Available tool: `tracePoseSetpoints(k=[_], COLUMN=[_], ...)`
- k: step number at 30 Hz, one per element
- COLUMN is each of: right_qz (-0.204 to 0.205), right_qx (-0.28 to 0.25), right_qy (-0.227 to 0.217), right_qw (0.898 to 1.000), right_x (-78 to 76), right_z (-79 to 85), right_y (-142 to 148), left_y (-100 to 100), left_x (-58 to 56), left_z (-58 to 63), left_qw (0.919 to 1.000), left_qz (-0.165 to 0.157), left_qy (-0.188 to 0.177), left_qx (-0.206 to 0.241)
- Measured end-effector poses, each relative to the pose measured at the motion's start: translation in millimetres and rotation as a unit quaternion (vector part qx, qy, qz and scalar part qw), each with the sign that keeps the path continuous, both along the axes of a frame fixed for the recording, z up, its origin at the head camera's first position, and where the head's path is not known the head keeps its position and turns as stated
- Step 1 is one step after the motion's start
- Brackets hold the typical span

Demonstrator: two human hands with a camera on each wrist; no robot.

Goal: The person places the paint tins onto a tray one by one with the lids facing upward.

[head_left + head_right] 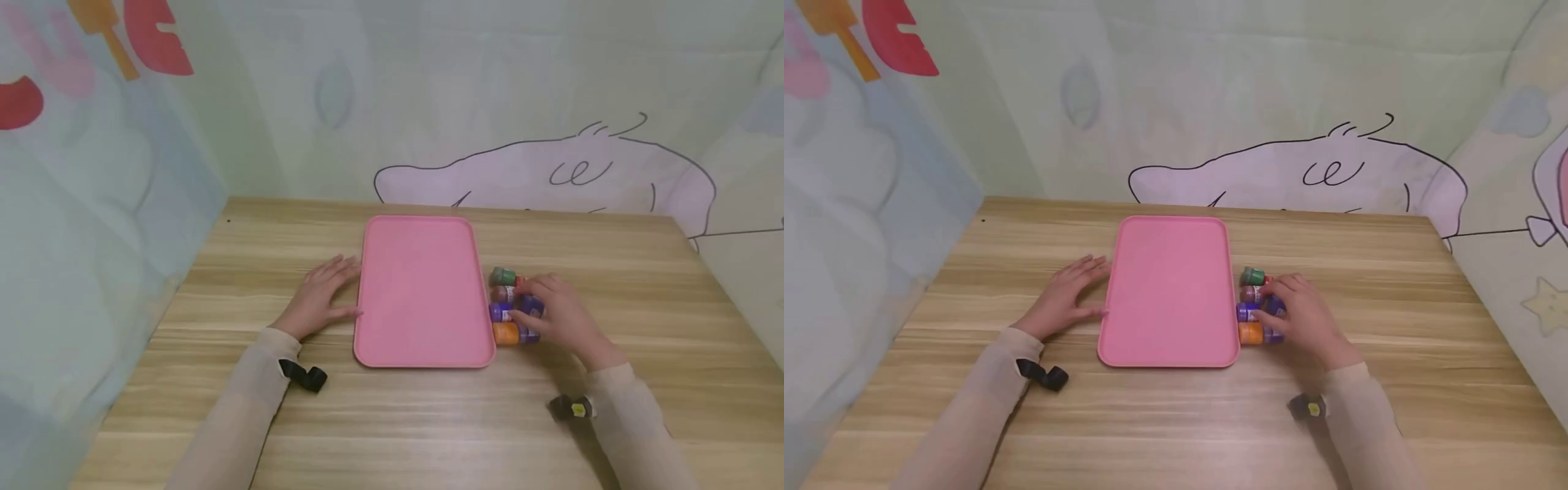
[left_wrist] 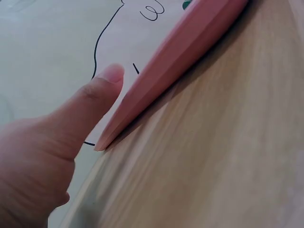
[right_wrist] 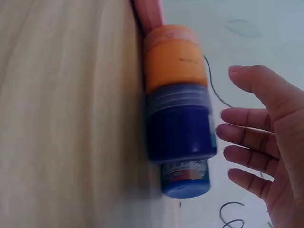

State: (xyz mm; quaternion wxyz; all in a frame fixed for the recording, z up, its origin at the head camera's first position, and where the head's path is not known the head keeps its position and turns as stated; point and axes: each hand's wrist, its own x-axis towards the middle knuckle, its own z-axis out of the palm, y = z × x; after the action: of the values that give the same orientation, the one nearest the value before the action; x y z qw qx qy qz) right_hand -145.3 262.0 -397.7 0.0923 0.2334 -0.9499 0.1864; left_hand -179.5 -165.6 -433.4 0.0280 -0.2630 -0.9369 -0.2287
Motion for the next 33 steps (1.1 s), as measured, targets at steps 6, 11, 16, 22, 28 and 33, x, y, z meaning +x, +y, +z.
tracePoseSetpoints(k=[6, 11, 16, 22, 28, 33], right_qz=[0.056, 0.083, 0.106, 0.094, 0.088, 0.095], right_qx=[0.009, 0.054, 0.094, 0.144, 0.158, 0.172], right_qy=[0.031, 0.025, 0.063, 0.072, 0.083, 0.092], right_qw=[0.998, 0.995, 0.988, 0.982, 0.980, 0.976], right_x=[6.7, 11.8, 16.6, 21.5, 23.6, 24.8], right_z=[7.4, 10.8, 9.0, 4.6, -0.1, -0.1], right_y=[-7.5, -15.7, -22.8, -28.8, -31.4, -32.1], left_y=[-0.4, -0.4, -0.3, -1.0, -1.7, -1.4], left_x=[0.2, 0.4, 0.3, -0.1, -0.4, -1.9], left_z=[1.3, 0.1, -2.1, -1.7, -1.5, -5.7], left_qw=[0.9999, 0.9997, 0.9995, 0.9993, 0.9992, 0.9991], left_qz=[-0.005, -0.012, -0.014, -0.012, -0.009, -0.010], left_qy=[-0.005, -0.009, -0.018, -0.023, -0.025, -0.028], left_qx=[0.010, 0.017, 0.023, 0.027, 0.031, 0.031])
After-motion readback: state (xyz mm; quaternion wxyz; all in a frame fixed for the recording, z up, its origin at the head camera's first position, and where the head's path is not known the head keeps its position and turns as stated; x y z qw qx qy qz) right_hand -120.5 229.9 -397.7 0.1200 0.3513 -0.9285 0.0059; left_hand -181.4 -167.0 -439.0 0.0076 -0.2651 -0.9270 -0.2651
